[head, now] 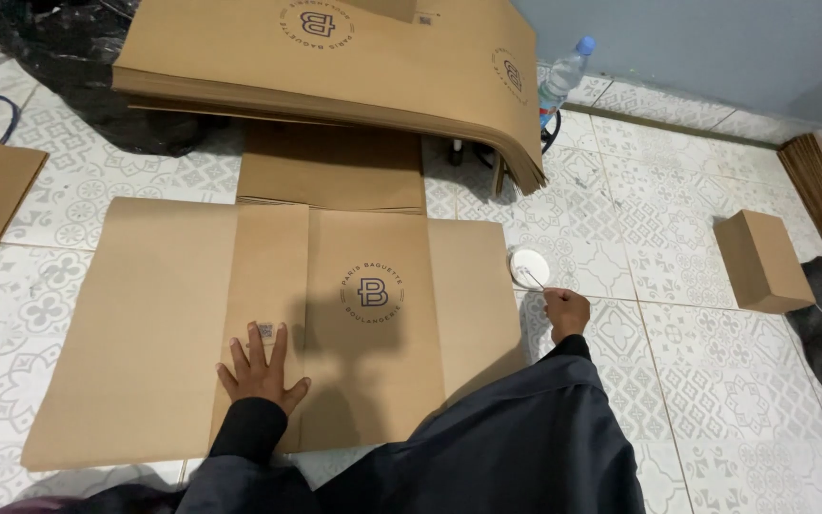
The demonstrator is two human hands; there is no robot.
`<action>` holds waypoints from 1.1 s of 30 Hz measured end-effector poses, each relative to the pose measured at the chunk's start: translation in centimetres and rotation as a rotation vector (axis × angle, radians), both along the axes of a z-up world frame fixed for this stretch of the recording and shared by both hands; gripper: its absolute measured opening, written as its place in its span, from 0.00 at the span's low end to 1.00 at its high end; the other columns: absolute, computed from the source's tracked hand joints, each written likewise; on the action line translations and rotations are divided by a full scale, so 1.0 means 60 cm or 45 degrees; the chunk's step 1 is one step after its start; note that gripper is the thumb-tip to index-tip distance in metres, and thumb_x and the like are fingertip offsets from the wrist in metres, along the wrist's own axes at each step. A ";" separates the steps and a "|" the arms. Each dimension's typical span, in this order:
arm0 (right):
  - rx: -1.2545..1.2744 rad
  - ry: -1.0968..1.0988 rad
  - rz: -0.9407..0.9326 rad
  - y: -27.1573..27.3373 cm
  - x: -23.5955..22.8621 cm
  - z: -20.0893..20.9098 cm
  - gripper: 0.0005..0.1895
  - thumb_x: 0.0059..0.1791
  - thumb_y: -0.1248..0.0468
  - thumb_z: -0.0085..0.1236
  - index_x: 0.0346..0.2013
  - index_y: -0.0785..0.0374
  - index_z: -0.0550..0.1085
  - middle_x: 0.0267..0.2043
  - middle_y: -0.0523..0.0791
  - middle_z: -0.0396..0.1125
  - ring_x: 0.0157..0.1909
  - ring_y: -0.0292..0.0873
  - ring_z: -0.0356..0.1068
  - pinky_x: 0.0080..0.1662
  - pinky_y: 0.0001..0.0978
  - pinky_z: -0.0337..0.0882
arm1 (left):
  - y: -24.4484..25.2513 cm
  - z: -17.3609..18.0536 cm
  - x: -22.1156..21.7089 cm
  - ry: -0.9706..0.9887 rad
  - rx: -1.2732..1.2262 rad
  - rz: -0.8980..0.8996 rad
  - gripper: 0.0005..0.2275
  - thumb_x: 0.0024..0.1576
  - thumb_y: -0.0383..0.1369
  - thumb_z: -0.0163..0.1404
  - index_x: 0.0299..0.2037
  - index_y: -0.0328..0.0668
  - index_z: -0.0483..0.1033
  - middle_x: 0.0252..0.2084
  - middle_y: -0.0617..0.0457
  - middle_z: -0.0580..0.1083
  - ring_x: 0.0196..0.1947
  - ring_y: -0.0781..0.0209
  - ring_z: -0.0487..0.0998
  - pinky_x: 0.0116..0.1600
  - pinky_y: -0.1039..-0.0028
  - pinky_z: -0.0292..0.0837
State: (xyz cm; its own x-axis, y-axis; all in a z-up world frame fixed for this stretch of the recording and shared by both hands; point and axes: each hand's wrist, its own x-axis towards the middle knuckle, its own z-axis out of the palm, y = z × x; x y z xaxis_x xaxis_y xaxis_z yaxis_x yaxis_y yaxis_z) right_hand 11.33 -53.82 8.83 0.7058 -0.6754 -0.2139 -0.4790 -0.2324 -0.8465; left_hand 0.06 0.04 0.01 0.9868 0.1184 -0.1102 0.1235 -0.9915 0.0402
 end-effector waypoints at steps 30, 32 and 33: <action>0.275 -0.236 0.654 0.589 0.232 -0.045 0.10 0.52 0.69 0.56 0.43 0.57 0.82 0.35 0.44 0.71 0.35 0.37 0.70 0.39 0.33 0.77 | 0.292 0.221 0.023 0.142 -0.878 0.171 0.32 0.60 0.27 0.39 0.77 0.66 0.49 0.74 0.46 0.56 0.73 0.45 0.59 0.73 0.56 0.64; 0.229 -0.264 0.677 0.602 0.246 -0.044 0.10 0.52 0.69 0.55 0.43 0.56 0.82 0.34 0.43 0.71 0.35 0.36 0.70 0.40 0.34 0.75 | 0.291 0.238 0.022 0.182 -0.912 0.184 0.30 0.61 0.29 0.38 0.76 0.66 0.51 0.73 0.48 0.58 0.72 0.48 0.61 0.73 0.58 0.64; 0.184 -0.296 0.690 0.606 0.251 -0.044 0.10 0.52 0.68 0.55 0.42 0.54 0.83 0.33 0.42 0.71 0.35 0.35 0.69 0.41 0.34 0.73 | 0.288 0.247 0.020 0.224 -0.943 0.186 0.28 0.61 0.31 0.38 0.75 0.66 0.54 0.72 0.50 0.61 0.72 0.50 0.63 0.73 0.59 0.64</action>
State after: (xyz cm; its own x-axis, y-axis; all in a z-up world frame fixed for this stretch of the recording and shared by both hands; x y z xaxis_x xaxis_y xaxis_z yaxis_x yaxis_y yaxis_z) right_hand 26.40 -17.45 6.19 0.9803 -0.1826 -0.0754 -0.1232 -0.2666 -0.9559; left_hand 1.29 17.33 14.83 0.9274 0.0802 -0.3653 0.3170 -0.6868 0.6541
